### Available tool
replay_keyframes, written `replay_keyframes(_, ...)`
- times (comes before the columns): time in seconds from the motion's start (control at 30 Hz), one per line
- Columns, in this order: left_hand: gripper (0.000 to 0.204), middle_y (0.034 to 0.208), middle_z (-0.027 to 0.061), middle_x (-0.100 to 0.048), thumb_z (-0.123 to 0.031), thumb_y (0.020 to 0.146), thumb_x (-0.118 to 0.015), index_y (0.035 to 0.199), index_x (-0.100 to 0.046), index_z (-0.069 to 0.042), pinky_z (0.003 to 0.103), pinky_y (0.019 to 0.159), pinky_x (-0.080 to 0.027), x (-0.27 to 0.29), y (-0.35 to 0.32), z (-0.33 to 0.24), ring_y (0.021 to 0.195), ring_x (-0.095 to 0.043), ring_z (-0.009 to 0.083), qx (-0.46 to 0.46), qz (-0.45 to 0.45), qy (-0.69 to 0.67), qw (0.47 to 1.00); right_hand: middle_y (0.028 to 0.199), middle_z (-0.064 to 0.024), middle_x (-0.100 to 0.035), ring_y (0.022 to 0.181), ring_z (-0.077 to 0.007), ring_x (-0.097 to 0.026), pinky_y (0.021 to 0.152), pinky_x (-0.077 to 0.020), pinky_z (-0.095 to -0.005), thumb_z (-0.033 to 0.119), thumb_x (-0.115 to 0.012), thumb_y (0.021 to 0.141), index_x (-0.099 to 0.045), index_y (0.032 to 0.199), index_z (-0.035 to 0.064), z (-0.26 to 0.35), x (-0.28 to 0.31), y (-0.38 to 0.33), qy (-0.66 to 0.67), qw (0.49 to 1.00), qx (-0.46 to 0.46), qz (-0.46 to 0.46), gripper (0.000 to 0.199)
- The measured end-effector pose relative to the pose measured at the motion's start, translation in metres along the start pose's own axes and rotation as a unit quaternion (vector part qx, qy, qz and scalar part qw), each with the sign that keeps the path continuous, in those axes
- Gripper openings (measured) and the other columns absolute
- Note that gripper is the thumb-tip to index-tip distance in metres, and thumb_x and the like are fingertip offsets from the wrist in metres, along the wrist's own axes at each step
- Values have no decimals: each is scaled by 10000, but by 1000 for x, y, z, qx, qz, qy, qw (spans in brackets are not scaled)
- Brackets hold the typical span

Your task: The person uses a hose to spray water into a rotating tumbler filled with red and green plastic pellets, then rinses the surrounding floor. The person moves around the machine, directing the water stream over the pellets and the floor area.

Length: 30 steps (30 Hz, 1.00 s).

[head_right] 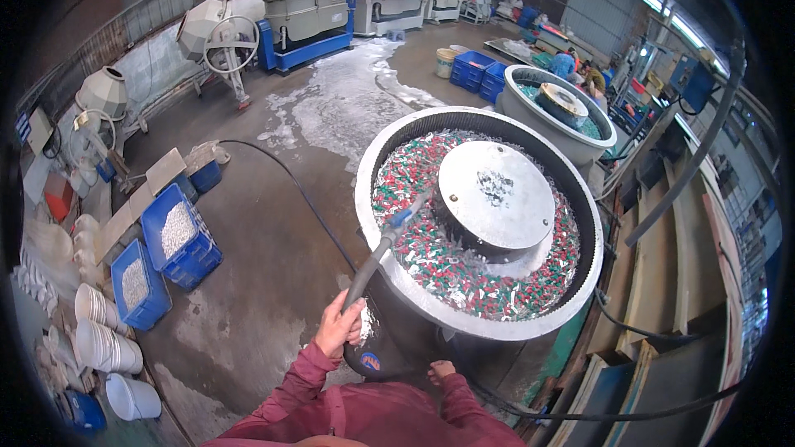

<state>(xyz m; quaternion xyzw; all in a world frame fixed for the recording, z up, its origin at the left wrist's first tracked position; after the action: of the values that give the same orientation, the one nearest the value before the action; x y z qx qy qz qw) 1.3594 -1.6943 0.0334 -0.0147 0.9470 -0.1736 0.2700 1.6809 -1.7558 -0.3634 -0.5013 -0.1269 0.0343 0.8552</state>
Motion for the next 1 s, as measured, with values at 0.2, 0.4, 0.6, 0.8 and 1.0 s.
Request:
replay_keyframes(0.2, 469, 566, -76, -331, -66, 838, -602, 1262, -405, -99, 204, 367, -242, 25, 36, -63, 399, -282, 18, -31, 3, 26, 999, 735, -63, -637, 537, -171, -575, 450, -470, -339, 182, -538, 872, -595, 992, 78, 36, -48, 9, -9, 1000, 3, 25, 169)
replay_keyframes(0.4, 444, 524, -82, -311, -29, 823, -591, 1236, -438, -81, 210, 358, -226, 56, 76, -82, 378, -281, 19, 13, 37, 18, 999, 717, -90, -638, 546, -218, -597, 453, -482, -357, 147, -536, 838, -616, 918, 55, 35, -45, 10, 29, 998, 19, -44, 146)
replay_keyframes(0.6, 463, 530, -82, -313, -53, 831, -594, 1257, -422, -108, 214, 364, -239, 117, 101, -111, 383, -278, 22, 47, 99, 2, 994, 672, -116, -620, 509, -223, -582, 423, -466, -368, 129, -517, 835, -580, 920, 52, -15, -85, 2, 176, 975, 8, -134, 130)
replay_keyframes(0.8, 516, 533, -83, -312, -60, 844, -581, 1313, -385, -146, 211, 376, -243, 185, 101, -137, 386, -270, 21, 99, 159, 5, 982, 744, -107, -642, 597, -238, -611, 518, -511, -418, 143, -506, 833, -606, 929, 109, -42, -225, 2, 115, 988, -28, -99, 143)
replay_keyframes(1.0, 497, 512, -74, -311, -44, 838, -579, 1291, -408, -153, 218, 354, -241, 229, 100, -167, 360, -273, 32, 108, 197, 6, 975, 754, -86, -652, 590, -183, -606, 542, -502, -327, 114, -519, 857, -613, 992, 51, 3, -304, -42, 161, 977, -27, -135, 177)
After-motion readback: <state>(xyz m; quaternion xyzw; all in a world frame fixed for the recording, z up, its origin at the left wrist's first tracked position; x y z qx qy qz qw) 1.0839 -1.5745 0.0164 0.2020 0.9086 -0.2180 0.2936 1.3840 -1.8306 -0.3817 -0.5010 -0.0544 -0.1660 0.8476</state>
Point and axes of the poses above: each hand's wrist, its own y-axis towards the middle knuckle, its own x-axis out of the back of the hand, z = x × y, the point moved 9 cm from there along y, towards the middle knuckle
